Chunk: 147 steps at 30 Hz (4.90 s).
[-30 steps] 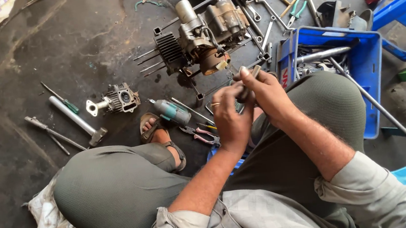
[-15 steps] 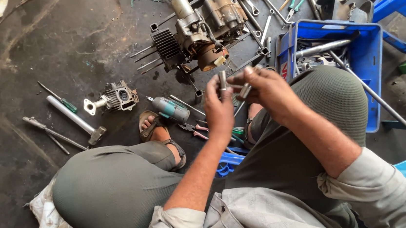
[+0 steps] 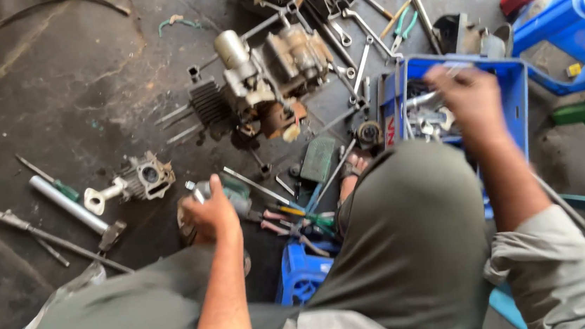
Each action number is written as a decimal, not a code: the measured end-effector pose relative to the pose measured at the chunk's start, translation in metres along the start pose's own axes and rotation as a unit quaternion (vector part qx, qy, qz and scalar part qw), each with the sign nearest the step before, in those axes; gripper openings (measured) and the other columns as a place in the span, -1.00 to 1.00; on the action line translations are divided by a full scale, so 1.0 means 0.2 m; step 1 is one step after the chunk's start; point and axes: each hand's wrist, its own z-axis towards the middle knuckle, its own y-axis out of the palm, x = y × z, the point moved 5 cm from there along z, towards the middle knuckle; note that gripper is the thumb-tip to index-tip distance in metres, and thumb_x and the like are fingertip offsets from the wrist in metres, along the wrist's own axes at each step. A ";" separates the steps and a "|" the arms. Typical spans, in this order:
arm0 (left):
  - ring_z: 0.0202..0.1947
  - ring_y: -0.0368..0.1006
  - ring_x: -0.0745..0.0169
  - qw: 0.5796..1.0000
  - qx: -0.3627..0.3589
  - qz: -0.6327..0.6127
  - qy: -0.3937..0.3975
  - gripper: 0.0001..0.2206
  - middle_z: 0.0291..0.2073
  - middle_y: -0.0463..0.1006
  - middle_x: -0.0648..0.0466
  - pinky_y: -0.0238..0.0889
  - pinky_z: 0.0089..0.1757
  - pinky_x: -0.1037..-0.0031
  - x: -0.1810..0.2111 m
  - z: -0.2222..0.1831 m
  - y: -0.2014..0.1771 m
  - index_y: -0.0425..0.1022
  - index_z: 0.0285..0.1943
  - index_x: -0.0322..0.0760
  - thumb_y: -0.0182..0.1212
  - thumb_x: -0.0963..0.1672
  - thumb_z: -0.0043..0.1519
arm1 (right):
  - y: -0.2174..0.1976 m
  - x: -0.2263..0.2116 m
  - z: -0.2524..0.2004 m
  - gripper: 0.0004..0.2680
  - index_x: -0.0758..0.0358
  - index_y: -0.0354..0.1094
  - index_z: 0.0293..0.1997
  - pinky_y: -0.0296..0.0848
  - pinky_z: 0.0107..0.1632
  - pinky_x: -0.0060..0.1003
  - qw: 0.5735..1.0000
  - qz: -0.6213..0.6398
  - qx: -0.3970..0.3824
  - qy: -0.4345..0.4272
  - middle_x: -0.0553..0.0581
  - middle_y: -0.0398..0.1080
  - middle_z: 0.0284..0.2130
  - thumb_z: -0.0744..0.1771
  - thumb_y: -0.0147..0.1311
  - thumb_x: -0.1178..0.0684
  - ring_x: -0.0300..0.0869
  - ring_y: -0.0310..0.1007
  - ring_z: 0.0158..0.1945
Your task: Disassembling and inspecting components of a motorcycle engine on a workshop floor.
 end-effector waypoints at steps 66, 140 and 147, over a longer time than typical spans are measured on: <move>-0.27 0.63 0.00 0.964 -0.220 -0.120 0.086 -0.48 -0.30 0.70 -0.12 0.42 -0.16 0.27 0.64 -0.65 -1.04 0.60 -0.19 -0.43 0.44 0.10 -0.08 | 0.46 -0.87 -1.08 -0.42 0.34 0.13 0.37 0.25 0.31 0.06 0.935 -0.145 -0.120 -0.300 0.44 0.29 0.23 0.19 0.28 0.20 0.26 0.25 0.30; -0.30 0.54 0.19 0.804 -0.434 -0.387 -0.123 -0.77 -0.29 0.61 0.01 0.45 -0.24 0.32 0.54 -0.30 -0.04 0.47 -0.14 -0.33 0.04 -0.06 0.37 | 1.28 -0.16 -1.00 -0.63 0.23 0.44 0.08 0.43 0.04 -0.18 0.976 0.050 -0.151 -0.146 0.09 0.53 -0.11 0.18 0.30 0.12 -0.10 0.49 -0.04; -0.31 0.34 0.31 0.848 -0.442 -0.285 -0.066 -0.80 -0.33 0.50 0.11 0.28 -0.20 0.35 0.31 -0.23 0.47 0.52 -0.11 -0.32 0.18 -0.07 0.32 | 1.75 0.30 -1.09 -0.66 0.26 0.42 0.15 0.42 0.09 -0.20 0.859 0.447 -0.153 0.197 0.04 0.48 -0.04 0.28 0.34 0.07 -0.20 0.45 0.00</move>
